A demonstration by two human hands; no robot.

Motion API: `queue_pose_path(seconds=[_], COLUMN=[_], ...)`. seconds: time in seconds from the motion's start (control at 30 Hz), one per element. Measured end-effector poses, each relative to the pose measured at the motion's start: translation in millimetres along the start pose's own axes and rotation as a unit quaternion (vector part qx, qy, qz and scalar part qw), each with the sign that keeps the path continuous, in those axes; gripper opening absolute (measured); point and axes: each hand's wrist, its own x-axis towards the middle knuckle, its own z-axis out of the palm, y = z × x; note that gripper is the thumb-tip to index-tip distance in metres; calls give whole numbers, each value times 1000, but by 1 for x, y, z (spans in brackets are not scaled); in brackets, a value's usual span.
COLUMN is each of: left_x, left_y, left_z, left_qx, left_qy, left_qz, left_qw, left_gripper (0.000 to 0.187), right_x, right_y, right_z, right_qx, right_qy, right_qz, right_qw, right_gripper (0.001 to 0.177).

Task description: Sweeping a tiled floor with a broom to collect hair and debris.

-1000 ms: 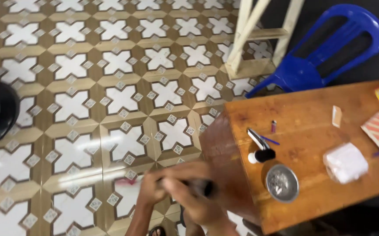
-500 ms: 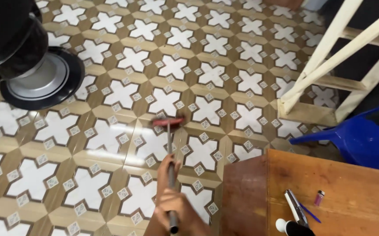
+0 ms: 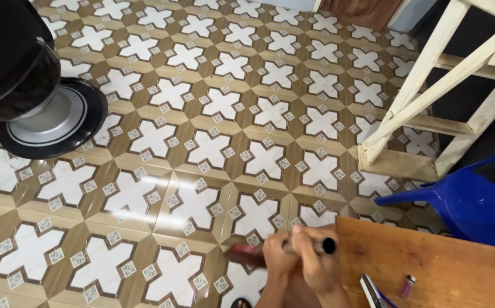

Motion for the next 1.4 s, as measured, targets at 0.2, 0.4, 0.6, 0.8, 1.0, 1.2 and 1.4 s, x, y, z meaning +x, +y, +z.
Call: queue_pose_path(seconds=[0.2,0.4,0.6,0.8,1.0,1.2,1.4], left_x=[84,136,118,-42,-159,2,174], left_y=[-1,-2,35,-78,-176,-171,-95], left_z=[23,-21,-158,-289,-284,-197,-210], left_qx=[12,24,26,173,277,146,83], left_qy=[-10,-43,-94,-12,145,326,379], left_qz=[-135,-111,-37,-180,-419,-188,-48], left_qw=[991,993,995,968,852,915,921], left_gripper=[28,29,24,14,22,21,18], right_x=[46,63,43,-11,-53,49,107], right_y=[26,2,-99,0,110,61,26], right_z=[6,36,88,176,223,217,254], right_qx=[-75,-87,23,317,263,123,8], right_qy=[-58,-134,-166,-327,-477,-395,-441], right_qz=[-86,-85,-132,193,285,201,-49], right_qw=[992,983,977,869,789,888,896], right_gripper=[38,37,36,33,47,42,30])
